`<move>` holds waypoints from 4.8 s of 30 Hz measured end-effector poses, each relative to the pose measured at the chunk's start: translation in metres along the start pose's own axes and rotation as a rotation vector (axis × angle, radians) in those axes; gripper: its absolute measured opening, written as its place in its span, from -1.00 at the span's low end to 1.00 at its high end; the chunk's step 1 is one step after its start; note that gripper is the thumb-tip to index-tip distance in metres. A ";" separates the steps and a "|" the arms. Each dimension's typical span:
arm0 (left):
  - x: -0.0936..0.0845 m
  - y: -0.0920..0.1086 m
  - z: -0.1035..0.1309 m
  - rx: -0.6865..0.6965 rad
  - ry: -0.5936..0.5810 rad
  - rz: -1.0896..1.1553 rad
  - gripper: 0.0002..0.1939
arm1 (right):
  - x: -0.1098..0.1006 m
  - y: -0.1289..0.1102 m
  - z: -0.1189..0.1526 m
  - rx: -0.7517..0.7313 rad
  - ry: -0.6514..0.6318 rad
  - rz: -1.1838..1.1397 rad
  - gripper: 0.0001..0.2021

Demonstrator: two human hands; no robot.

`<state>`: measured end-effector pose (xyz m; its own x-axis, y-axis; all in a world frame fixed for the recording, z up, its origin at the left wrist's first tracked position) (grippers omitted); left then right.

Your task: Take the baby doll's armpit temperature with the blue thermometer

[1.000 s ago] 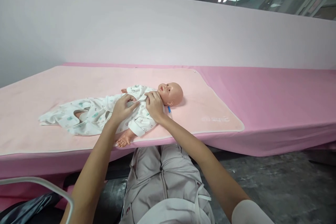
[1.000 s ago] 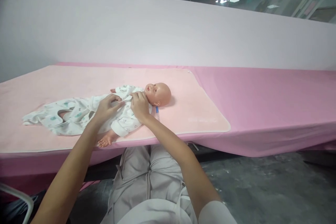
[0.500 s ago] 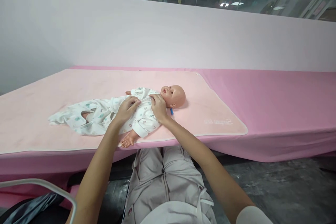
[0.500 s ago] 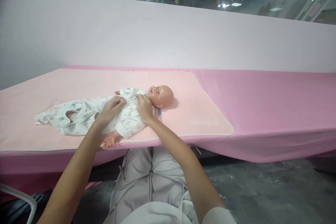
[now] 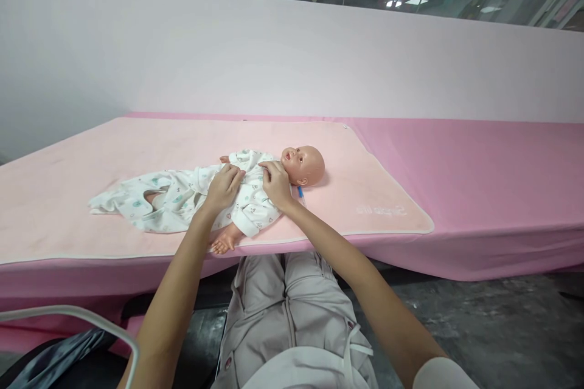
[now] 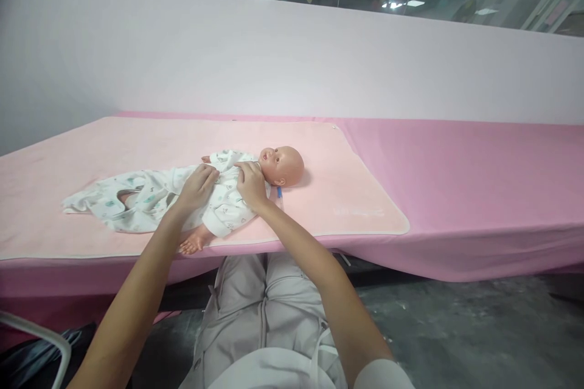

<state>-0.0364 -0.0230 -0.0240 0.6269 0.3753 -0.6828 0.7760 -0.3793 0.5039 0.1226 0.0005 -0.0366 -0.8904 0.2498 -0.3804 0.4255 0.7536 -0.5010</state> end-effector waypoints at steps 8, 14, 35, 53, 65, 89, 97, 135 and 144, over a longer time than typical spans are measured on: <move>-0.006 0.008 0.006 -0.028 0.086 0.140 -0.81 | -0.001 0.001 0.000 0.006 0.023 0.022 -0.69; -0.009 0.011 0.007 0.014 0.125 0.110 -0.83 | 0.000 0.001 0.001 -0.025 0.002 0.035 -0.60; -0.007 0.011 0.006 -0.005 0.074 0.052 -0.86 | 0.001 0.002 0.000 0.041 0.009 0.032 -0.70; -0.008 0.011 0.007 -0.005 0.059 0.064 -0.86 | -0.002 -0.001 -0.001 0.113 0.076 -0.058 -0.76; -0.005 0.008 0.008 -0.003 0.067 0.054 -0.84 | -0.001 0.000 0.000 0.074 0.098 -0.037 -0.60; 0.014 0.025 -0.035 -0.031 -0.133 0.296 -0.77 | -0.001 -0.004 0.003 0.078 0.154 -0.069 -0.65; 0.016 0.027 -0.032 -0.007 -0.101 0.220 -0.86 | -0.002 -0.005 0.003 0.083 0.109 0.020 -0.63; 0.023 0.026 -0.033 -0.002 -0.142 0.206 -0.73 | -0.002 0.005 0.001 0.060 0.126 -0.072 -0.69; 0.022 0.030 -0.035 0.013 -0.150 0.194 -0.79 | -0.001 0.008 0.002 0.055 0.127 -0.062 -0.72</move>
<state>0.0032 0.0036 -0.0058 0.7461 0.1651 -0.6451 0.6404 -0.4431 0.6273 0.1273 0.0049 -0.0419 -0.9270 0.2815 -0.2480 0.3744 0.7361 -0.5640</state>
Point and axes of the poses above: each hand's wrist, its own z-axis away from the middle knuckle, its own x-axis out of the palm, y = z × x, the point moved 1 cm from there along -z, towards the middle knuckle, and after that the axes turned 5 degrees about -x, right-handed, at the moved point
